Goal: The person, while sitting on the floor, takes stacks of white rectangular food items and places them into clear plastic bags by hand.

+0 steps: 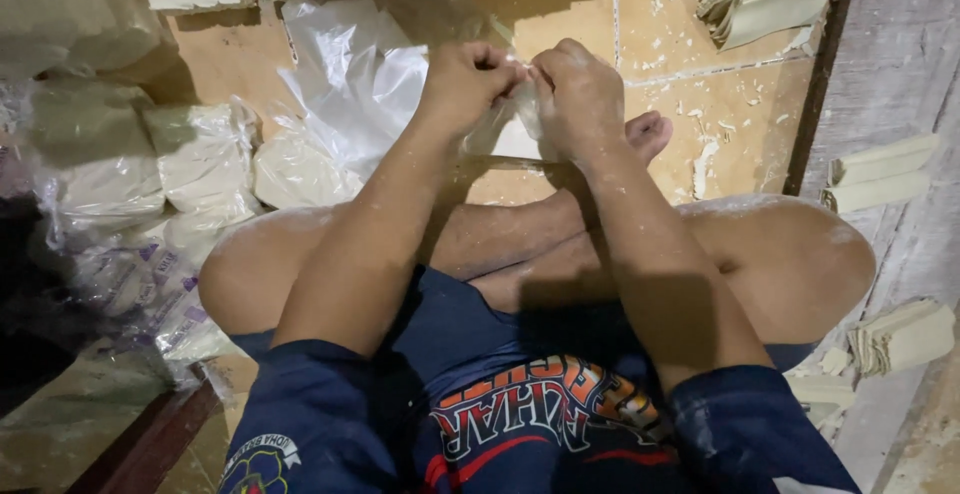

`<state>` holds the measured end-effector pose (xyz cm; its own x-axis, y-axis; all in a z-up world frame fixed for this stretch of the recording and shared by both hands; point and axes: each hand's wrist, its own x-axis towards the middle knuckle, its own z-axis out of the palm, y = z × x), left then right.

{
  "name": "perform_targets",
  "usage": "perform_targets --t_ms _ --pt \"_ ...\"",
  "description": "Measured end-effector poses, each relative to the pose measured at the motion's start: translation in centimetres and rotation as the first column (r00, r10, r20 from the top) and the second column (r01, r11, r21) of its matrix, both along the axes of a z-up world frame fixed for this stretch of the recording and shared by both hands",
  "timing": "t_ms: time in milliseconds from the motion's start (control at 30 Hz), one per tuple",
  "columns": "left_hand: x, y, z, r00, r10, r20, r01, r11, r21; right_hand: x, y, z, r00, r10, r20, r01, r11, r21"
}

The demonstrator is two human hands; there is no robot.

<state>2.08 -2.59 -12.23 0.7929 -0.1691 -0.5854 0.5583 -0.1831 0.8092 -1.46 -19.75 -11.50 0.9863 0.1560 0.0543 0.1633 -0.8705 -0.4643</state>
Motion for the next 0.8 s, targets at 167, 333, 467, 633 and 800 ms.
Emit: perform_targets --t_ms 167,333,467,633,800 --pt "-0.9 0.8 -3.4 0.879 -0.336 0.339 0.109 0.832 0.544 0.0 -0.5 -3.2 0.935 -0.274 -0.223 0.252 0.960 -0.124" --pt "-2.6 -0.1 -4.7 0.920 -0.360 0.156 0.212 0.791 0.573 0.0 -1.4 -2.3 0.645 -0.338 -0.686 0.490 0.871 0.032" --pt "-2.5 -0.2 -4.0 0.977 -0.198 0.075 0.149 0.895 0.421 -0.3 -1.8 -2.7 0.611 -0.254 -0.750 0.539 0.827 0.159" --pt "-2.8 0.3 0.8 0.984 0.174 0.043 -0.177 0.983 0.051 0.9 -3.1 -1.4 0.716 0.077 -0.694 0.582 0.483 0.654" --pt "-4.6 1.7 2.0 0.993 -0.018 0.115 0.004 0.992 0.125 -1.6 0.8 1.2 0.669 -0.126 -0.732 0.692 0.465 0.552"
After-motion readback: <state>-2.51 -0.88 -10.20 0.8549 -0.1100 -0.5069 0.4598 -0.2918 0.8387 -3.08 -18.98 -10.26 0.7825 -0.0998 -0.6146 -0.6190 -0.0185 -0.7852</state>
